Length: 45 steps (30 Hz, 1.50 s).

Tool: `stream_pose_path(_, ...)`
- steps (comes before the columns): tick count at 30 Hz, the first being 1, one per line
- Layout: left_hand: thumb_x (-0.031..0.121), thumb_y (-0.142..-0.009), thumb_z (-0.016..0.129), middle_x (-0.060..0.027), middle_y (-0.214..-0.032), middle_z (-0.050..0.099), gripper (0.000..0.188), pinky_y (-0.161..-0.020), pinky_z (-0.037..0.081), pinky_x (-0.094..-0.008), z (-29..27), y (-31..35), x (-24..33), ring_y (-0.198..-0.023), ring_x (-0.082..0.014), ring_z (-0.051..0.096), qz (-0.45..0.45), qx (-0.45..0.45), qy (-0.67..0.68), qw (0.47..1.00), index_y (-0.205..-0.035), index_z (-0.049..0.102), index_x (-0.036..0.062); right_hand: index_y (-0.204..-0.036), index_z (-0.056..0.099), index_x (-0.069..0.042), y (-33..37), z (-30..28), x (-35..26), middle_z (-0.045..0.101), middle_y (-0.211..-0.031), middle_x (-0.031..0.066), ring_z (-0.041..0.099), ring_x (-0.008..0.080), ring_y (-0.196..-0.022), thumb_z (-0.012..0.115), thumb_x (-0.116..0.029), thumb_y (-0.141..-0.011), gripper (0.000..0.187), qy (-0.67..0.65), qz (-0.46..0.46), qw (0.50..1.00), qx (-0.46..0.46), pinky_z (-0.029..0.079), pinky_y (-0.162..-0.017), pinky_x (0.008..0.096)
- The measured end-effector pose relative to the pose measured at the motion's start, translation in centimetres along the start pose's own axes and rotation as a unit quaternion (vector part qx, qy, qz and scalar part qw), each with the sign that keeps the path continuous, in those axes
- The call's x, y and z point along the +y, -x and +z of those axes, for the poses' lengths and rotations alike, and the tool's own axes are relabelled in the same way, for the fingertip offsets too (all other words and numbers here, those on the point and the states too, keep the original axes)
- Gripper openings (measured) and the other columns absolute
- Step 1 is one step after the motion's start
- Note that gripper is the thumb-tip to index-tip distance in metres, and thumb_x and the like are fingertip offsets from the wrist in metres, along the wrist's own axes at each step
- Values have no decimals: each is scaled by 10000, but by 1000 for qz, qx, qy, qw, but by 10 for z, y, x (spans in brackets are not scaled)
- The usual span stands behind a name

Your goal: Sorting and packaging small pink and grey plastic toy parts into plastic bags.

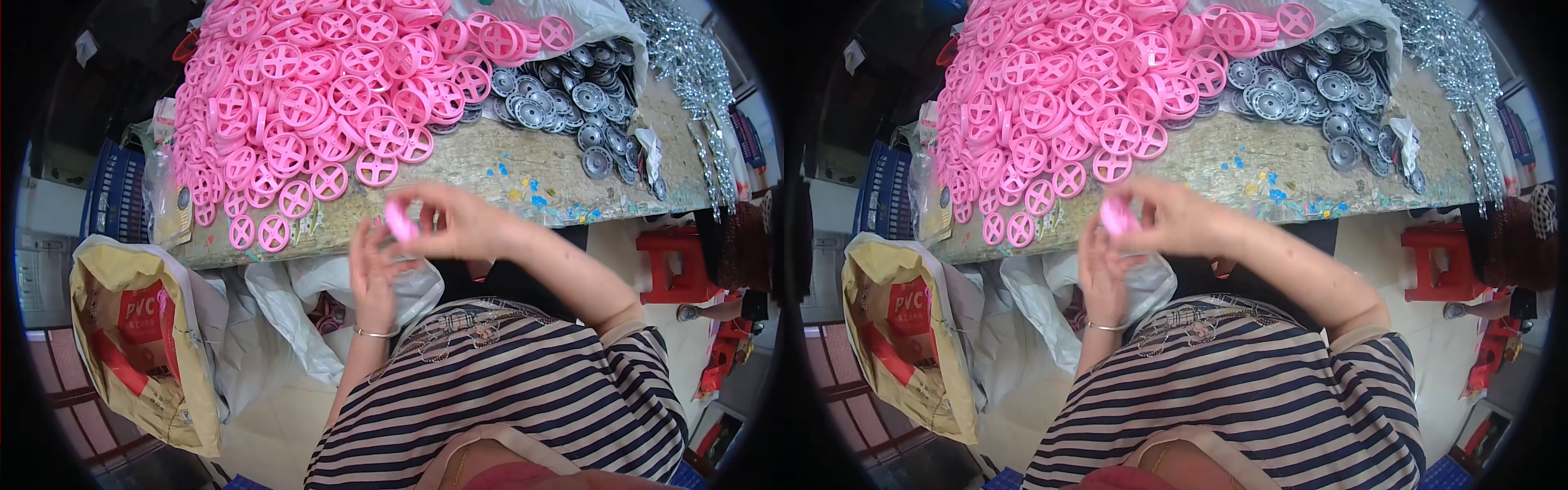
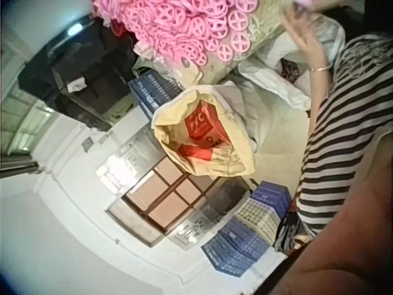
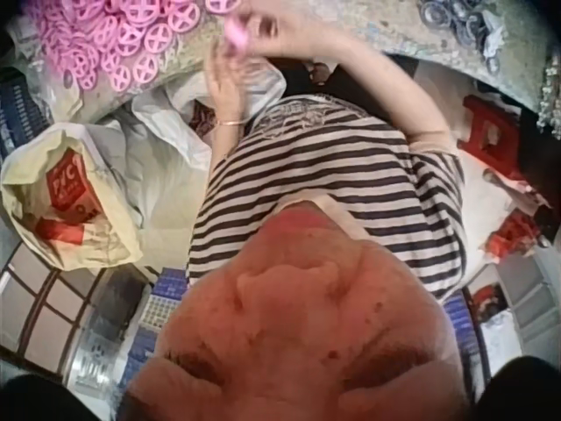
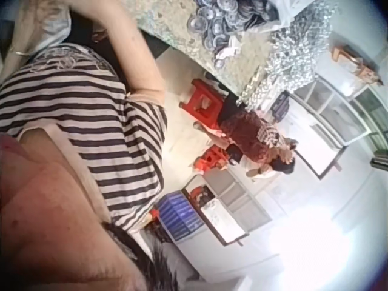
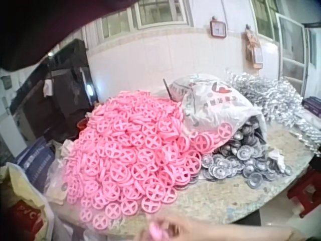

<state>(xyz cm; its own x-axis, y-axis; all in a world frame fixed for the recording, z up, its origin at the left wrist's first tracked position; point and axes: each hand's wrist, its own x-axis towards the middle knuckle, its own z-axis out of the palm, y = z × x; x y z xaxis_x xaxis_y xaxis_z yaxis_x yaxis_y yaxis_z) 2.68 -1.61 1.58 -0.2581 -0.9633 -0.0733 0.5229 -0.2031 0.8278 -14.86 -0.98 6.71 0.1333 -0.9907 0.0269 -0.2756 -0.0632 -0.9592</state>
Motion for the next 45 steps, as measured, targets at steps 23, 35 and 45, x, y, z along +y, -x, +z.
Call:
stream_pose_path(23, 62, -954, 487, -147, -1131, 582, 245, -843, 560, -348, -6, -9, -25, -1014, -221, 618, -216, -63, -36, 974, -1180, 459, -29, -1034, 545, -30, 18, -127, 79, 562, -796, 11, 475, 91, -671, 602, -156, -888, 202, 182, 56, 937, 293, 409, -577, 249)
stream_pose_path(35, 18, -939, 485, -112, -1193, 556, 380, -879, 544, -353, 7, 1, -24, -1053, -198, 591, -186, -120, -46, 974, -1313, 422, -7, -1250, 544, -55, 44, 15, 56, 502, -861, 99, 527, 218, -827, 648, -93, -833, 432, 163, -83, 966, 181, 448, -774, 313)
stream_pose_path(45, 25, -946, 477, -108, -1192, 548, 373, -862, 552, -341, -2, 2, -28, -1059, -180, 573, -154, -148, -133, 968, -1314, 422, -5, -1012, 554, -12, 49, 21, 56, 578, -709, 19, 490, 74, -442, 628, -121, -877, 188, -49, 98, 989, 101, 380, -362, 223)
